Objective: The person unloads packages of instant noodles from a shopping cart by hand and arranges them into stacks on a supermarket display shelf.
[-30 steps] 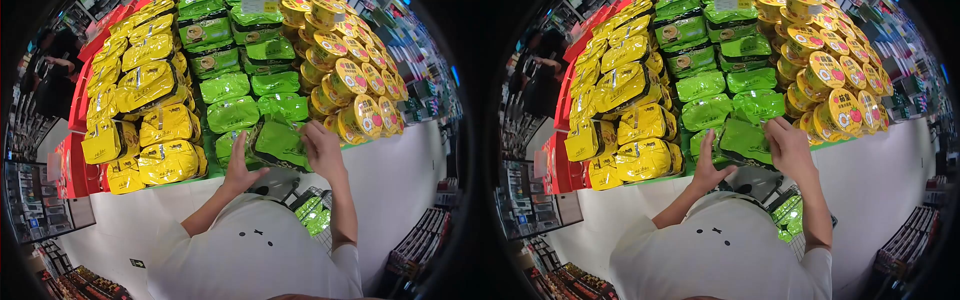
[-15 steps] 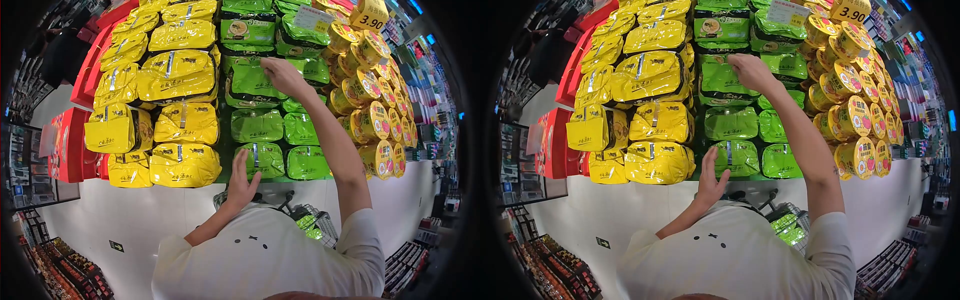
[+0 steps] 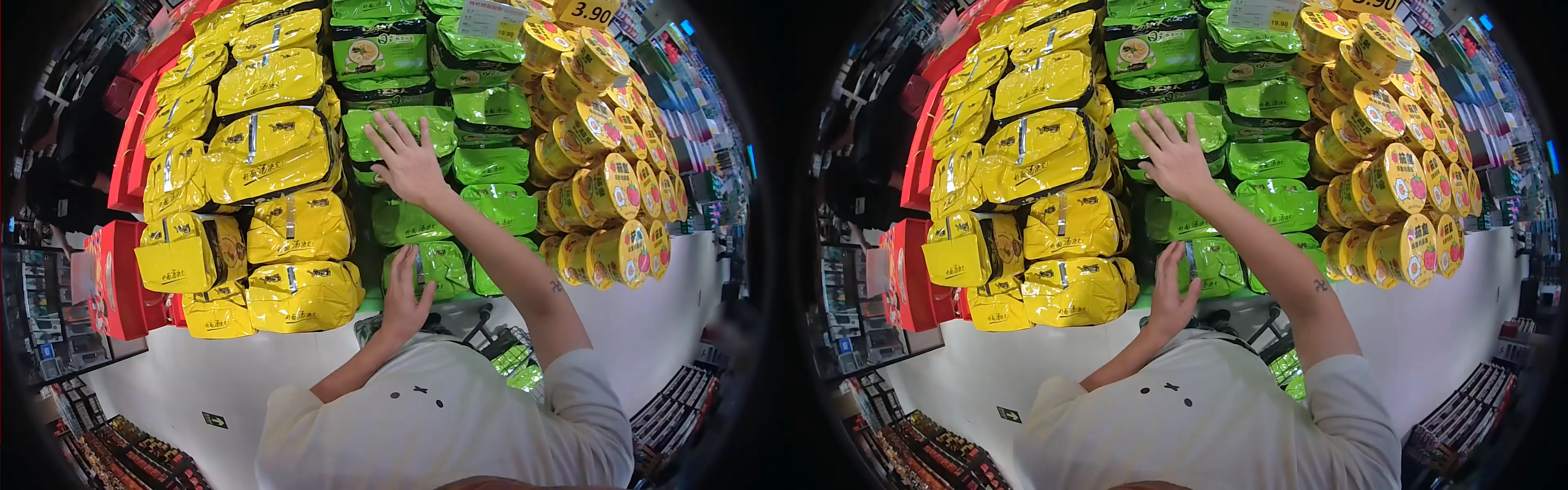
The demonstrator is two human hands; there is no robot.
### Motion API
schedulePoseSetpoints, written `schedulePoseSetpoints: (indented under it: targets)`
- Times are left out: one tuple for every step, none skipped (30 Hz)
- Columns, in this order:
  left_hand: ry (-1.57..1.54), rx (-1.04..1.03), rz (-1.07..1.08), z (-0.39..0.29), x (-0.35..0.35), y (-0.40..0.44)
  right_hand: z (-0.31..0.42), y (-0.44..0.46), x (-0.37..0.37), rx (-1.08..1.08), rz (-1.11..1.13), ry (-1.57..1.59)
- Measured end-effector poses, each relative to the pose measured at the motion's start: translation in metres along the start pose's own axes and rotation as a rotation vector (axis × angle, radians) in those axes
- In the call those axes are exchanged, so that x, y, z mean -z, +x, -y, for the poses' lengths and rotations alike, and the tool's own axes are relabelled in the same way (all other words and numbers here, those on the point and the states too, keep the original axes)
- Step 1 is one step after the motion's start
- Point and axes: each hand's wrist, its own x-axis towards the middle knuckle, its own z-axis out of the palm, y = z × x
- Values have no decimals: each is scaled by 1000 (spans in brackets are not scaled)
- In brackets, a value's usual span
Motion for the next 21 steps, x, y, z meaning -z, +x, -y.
schedulePoseSetpoints:
  targets:
    - [4, -2, 8, -1, -2, 1, 3, 3, -4, -10, -7, -1]
    - [9, -8, 16, -2, -5, 2, 5, 7, -8, -54, 51, -27]
    - [35, -18, 12, -2, -7, 2, 5, 8, -13, -97, 108, -51]
    - [63, -26, 9, -2, -7, 2, 3, 11, -18, -90, 104, -89]
    - [69, -30, 15, -2, -7, 2, 1, 11, -22, -97, 99, -87]
    - [58, -34, 10, -3, -7, 2, 1, 13, -19, -114, 185, -99]
    - [46, -37, 4, -4, -8, 2, 2, 15, -16, -128, 273, -110]
    - [50, -34, 4, -3, -7, 1, 2, 17, -14, -128, 272, -106]
    - [43, -21, 6, -3, -7, -1, 1, 18, -12, -120, 331, -152]
    - [37, -9, 6, -3, -6, -2, 0, 19, -11, -110, 387, -198]
    - [43, -8, 2, -3, -4, -3, 0, 21, -9, -108, 384, -193]
    - [48, -2, 4, -4, -2, -3, -2, 22, -7, -99, 432, -197]
    - [52, 3, 6, -4, 0, -3, -4, 23, -4, -93, 479, -202]
    - [57, 0, 5, -4, 2, -3, -7, 22, -6, -75, 465, -199]
    - [49, 9, -7, -3, 3, -1, -11, 24, -2, -77, 460, -200]
    - [39, 17, -22, -3, 2, 2, -15, 27, 2, -56, 522, -181]
    - [38, 10, -24, -1, 1, 9, -19, 30, 6, -34, 585, -163]
    - [61, -1, -99, -1, 0, 22, -26, 29, 8, -34, 582, -166]
    - [85, -9, -172, 1, -1, 35, -33, 26, 9, 10, 545, -134]
    - [84, -9, -172, 4, -4, 51, -39, 22, 10, 54, 508, -101]
    - [72, -38, -304, 9, -12, 73, -44, 18, 16, 57, 510, -107]
